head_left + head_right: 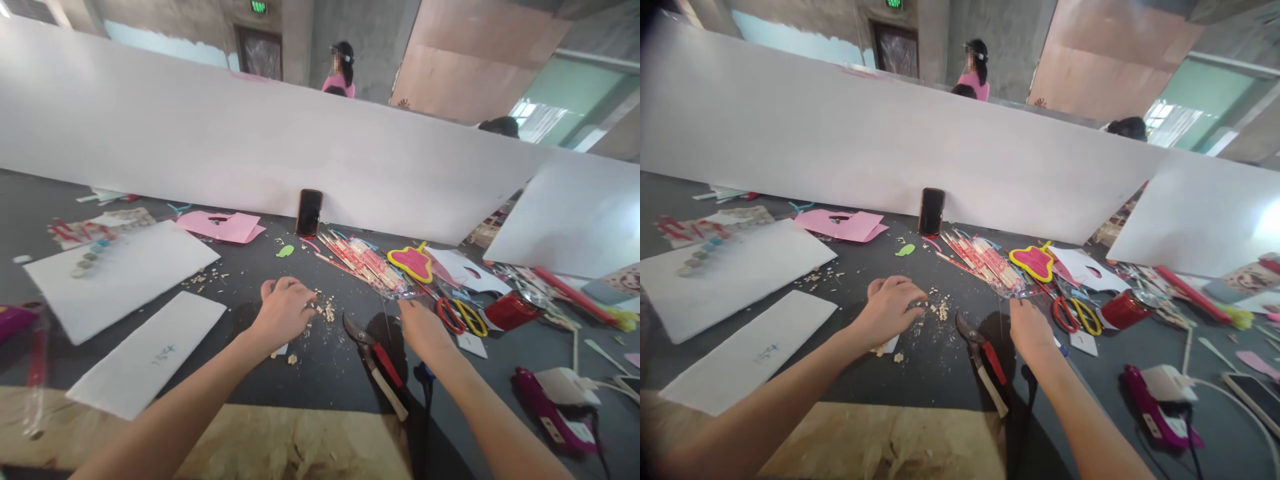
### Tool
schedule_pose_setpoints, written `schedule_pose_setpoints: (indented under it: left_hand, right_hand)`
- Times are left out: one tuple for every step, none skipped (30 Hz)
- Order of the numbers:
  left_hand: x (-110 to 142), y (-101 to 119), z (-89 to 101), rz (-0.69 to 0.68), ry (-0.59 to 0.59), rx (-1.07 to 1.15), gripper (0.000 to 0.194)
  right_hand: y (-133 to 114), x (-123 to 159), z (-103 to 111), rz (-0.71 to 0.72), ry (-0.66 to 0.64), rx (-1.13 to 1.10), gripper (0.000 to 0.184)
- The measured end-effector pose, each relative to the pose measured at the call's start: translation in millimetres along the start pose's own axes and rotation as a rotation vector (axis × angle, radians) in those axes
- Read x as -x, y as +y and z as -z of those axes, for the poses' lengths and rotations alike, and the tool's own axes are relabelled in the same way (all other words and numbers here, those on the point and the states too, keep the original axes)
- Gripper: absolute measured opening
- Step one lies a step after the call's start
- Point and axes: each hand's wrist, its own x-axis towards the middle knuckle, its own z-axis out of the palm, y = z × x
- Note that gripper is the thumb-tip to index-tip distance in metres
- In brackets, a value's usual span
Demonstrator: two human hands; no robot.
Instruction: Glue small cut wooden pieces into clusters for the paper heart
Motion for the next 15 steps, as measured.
schedule_pose_setpoints:
  left_hand:
    - [6.8,-3.0,5.4,0.014,0.013,0.001,0.015]
    - [14.9,-6.6,10.1,0.030,0.026,0.000,0.014]
    - [24.3,-10.7,13.7,0.045,0.040,-0.003,0.015]
    - [34.7,-15.2,16.0,0.059,0.056,-0.007,0.016]
    - [45.8,-19.7,16.8,0.070,0.088,-0.015,0.016]
    - [57.3,-24.2,16.1,0.082,0.121,-0.030,0.018]
    - [68.7,-28.2,14.0,0.090,0.150,-0.044,0.019]
    - [79.5,-31.8,10.9,0.095,0.175,-0.054,0.019]
    - [89.2,-34.7,6.9,0.082,0.211,-0.061,0.018]
    - [97.6,-37.0,2.4,0.053,0.256,-0.062,0.018]
    - [104.3,-38.7,-2.3,0.005,0.304,-0.057,0.017]
    - [109.4,-39.8,-6.9,-0.047,0.339,-0.051,0.018]
    - [113.1,-40.6,-11.3,-0.084,0.379,-0.051,0.019]
    - [115.7,-41.5,-15.5,-0.127,0.399,-0.052,0.020]
    - [117.6,-42.7,-19.5,-0.160,0.421,-0.053,0.021]
  right_hand:
    - [-0.2,-6.2,-3.0,0.003,-0.027,0.014,0.027]
    - [-1.9,-11.3,-6.3,0.010,-0.054,0.025,0.029]
    - [-4.3,-15.6,-9.4,0.018,-0.079,0.033,0.030]
    - [-6.9,-19.4,-11.8,0.027,-0.099,0.038,0.030]
    - [-9.2,-23.1,-13.3,0.033,-0.115,0.040,0.030]
    - [-11.1,-26.7,-13.6,0.038,-0.129,0.039,0.031]
    - [-12.6,-30.2,-12.7,0.044,-0.142,0.031,0.031]
    - [-14.1,-33.3,-10.7,0.053,-0.153,0.018,0.031]
    - [-16.2,-35.8,-7.8,0.068,-0.160,-0.003,0.030]
    - [-19.5,-37.3,-4.3,0.089,-0.161,-0.029,0.030]
    - [-24.4,-37.8,-0.5,0.117,-0.155,-0.058,0.030]
    - [-31.0,-37.3,3.4,0.150,-0.142,-0.091,0.029]
    - [-39.1,-35.9,7.2,0.184,-0.122,-0.123,0.029]
    - [-48.2,-33.8,10.6,0.218,-0.103,-0.155,0.029]
    - [-57.5,-31.1,13.6,0.246,-0.085,-0.187,0.029]
